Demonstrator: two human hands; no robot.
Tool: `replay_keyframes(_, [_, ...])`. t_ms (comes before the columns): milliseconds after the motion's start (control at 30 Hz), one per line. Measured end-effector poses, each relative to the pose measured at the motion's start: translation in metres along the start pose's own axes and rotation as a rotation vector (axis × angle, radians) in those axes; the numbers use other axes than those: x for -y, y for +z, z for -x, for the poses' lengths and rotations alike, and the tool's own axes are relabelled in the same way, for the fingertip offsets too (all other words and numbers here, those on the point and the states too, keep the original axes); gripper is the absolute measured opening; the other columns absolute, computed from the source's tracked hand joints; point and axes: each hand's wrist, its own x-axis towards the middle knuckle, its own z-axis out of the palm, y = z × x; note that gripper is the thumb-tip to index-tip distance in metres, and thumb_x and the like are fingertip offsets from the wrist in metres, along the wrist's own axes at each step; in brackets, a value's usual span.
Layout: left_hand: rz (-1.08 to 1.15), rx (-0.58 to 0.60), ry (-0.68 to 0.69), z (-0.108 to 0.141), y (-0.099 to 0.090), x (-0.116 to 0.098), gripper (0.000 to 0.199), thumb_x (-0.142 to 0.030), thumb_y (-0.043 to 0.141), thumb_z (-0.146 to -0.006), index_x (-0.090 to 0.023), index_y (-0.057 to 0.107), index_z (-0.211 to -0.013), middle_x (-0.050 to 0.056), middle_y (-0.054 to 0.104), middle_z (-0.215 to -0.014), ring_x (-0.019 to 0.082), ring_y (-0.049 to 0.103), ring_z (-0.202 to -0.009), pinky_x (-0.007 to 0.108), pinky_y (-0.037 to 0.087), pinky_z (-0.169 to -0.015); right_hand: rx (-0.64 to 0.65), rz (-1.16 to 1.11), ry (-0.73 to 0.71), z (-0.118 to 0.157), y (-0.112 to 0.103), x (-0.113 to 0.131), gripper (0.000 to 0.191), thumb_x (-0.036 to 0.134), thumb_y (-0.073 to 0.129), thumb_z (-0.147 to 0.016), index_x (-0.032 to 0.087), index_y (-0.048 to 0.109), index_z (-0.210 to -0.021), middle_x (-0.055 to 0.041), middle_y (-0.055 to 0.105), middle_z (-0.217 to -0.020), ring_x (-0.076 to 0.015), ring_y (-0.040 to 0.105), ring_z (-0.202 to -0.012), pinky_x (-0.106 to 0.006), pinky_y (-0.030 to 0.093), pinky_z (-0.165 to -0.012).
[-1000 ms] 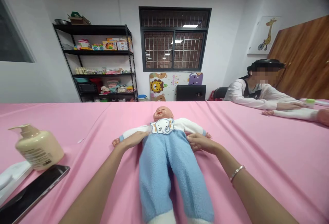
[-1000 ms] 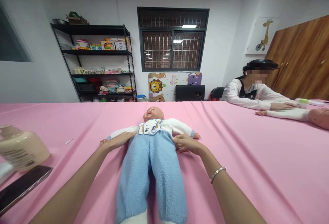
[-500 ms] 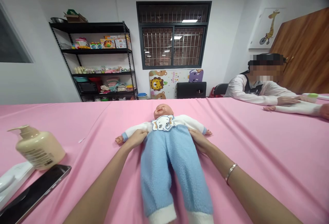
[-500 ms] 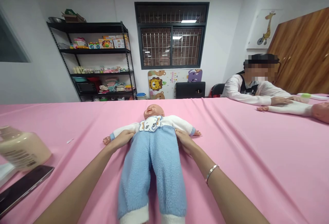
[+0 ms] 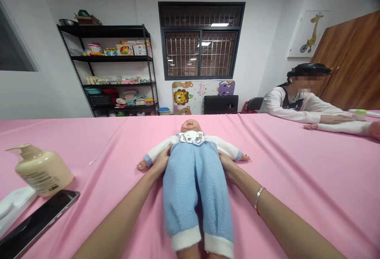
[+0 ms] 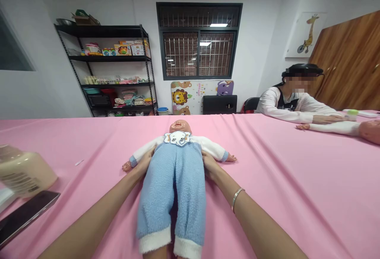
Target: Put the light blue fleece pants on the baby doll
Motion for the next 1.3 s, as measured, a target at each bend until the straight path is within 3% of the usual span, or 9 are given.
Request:
replay_keyframes(167, [-0.142, 0.003, -0.012, -0.013, -0.016, 0.009, 0.015, -0.020, 0.046, -0.056, -0.015, 0.055, -0.066, 0.001, 0.058, -0.066, 0.018, 0.050, -0.069, 0.030, 0.043, -0.069, 0.025, -0.204, 0.074, -0.006, -0.027, 0.003, 0.033, 0.037, 0.072, -0.053, 0.017, 0.054, -0.073, 0.0000, 0.057, -0.065, -0.0134, 0.050, -0.061, -0.026, 0.039, -0.058])
replay_keyframes(300, [-0.134, -0.034, -0.026, -0.015, -0.021, 0.013, 0.013, -0.021, 0.044, -0.052, -0.016, 0.052, -0.061, -0.001, 0.054, -0.061, 0.015, 0.046, -0.063, 0.028, 0.041, -0.066, -0.222, 0.104, 0.023, -0.012, -0.029, 0.008, 0.021, 0.031, 0.063, -0.057, 0.017, 0.048, -0.063, 0.0006, 0.049, -0.056, -0.0136, 0.044, -0.056, -0.027, 0.034, -0.055])
replay_keyframes(433, [-0.078, -0.019, -0.051, -0.008, -0.019, 0.008, 0.009, -0.021, 0.046, -0.053, -0.016, 0.049, -0.060, -0.002, 0.052, -0.063, 0.014, 0.045, -0.063, 0.026, 0.039, -0.064, -0.433, 0.239, -0.239, 0.012, -0.004, 0.044, 0.015, 0.022, 0.056, -0.064, 0.019, 0.048, -0.077, -0.0034, 0.054, -0.079, -0.0173, 0.050, -0.073, -0.030, 0.038, -0.066])
replay_keyframes(500, [-0.079, 0.009, -0.078, -0.004, -0.018, 0.006, 0.007, -0.021, 0.047, -0.055, -0.015, 0.049, -0.059, -0.001, 0.053, -0.063, 0.015, 0.046, -0.063, 0.026, 0.039, -0.063, -0.287, 0.309, -0.423, 0.045, 0.015, 0.070, 0.010, 0.024, 0.054, -0.072, 0.020, 0.049, -0.080, -0.0034, 0.055, -0.080, -0.0170, 0.051, -0.072, -0.030, 0.039, -0.065])
replay_keyframes(633, [-0.074, 0.015, -0.078, -0.003, -0.017, 0.005, 0.012, -0.024, 0.048, -0.060, -0.014, 0.054, -0.063, 0.002, 0.059, -0.071, 0.018, 0.050, -0.070, 0.029, 0.041, -0.068, 0.508, 0.578, -0.542, 0.121, 0.055, 0.100, 0.012, 0.031, 0.060, -0.078, 0.022, 0.053, -0.083, -0.0007, 0.056, -0.082, -0.0140, 0.050, -0.071, -0.026, 0.038, -0.062])
replay_keyframes(800, [-0.036, -0.034, 0.047, -0.014, -0.020, 0.018, 0.022, -0.033, 0.044, -0.068, -0.014, 0.056, -0.069, 0.006, 0.063, -0.086, 0.021, 0.052, -0.086, 0.032, 0.039, -0.084, 0.411, 1.114, -0.900, 0.155, 0.091, 0.071, 0.013, 0.021, 0.057, -0.079, 0.019, 0.047, -0.071, -0.0027, 0.052, -0.075, -0.0163, 0.044, -0.067, -0.029, 0.030, -0.054])
replay_keyframes(967, [-0.134, -0.164, 0.015, -0.018, -0.020, 0.028, 0.029, -0.045, 0.050, -0.072, -0.017, 0.049, -0.063, 0.002, 0.055, -0.070, 0.019, 0.049, -0.072, 0.031, 0.040, -0.070, 0.515, 1.057, -1.096, 0.153, 0.105, 0.056, 0.014, 0.025, 0.056, -0.079, 0.020, 0.046, -0.072, -0.0005, 0.048, -0.067, -0.0148, 0.043, -0.060, -0.027, 0.032, -0.051])
replay_keyframes(1167, [-0.199, -0.246, 0.052, -0.011, -0.014, 0.021, 0.038, -0.054, 0.049, -0.074, -0.018, 0.041, -0.062, -0.003, 0.043, -0.062, 0.013, 0.041, -0.061, 0.026, 0.035, -0.058, 0.348, 0.963, -0.802, 0.106, 0.079, 0.095, 0.017, 0.026, 0.055, -0.083, 0.017, 0.053, -0.098, -0.0063, 0.057, -0.100, -0.0186, 0.052, -0.091, -0.032, 0.043, -0.080])
replay_keyframes(1300, [-0.270, -0.210, 0.043, -0.010, -0.018, 0.022, 0.040, -0.056, 0.046, -0.075, -0.018, 0.042, -0.064, -0.003, 0.044, -0.062, 0.013, 0.042, -0.060, 0.025, 0.034, -0.057, 0.169, 0.908, -0.534, 0.044, 0.037, 0.073, 0.065, 0.048, 0.054, -0.081, 0.016, 0.033, -0.134, -0.0112, 0.025, -0.143, -0.0289, 0.016, -0.133, -0.051, 0.013, -0.109])
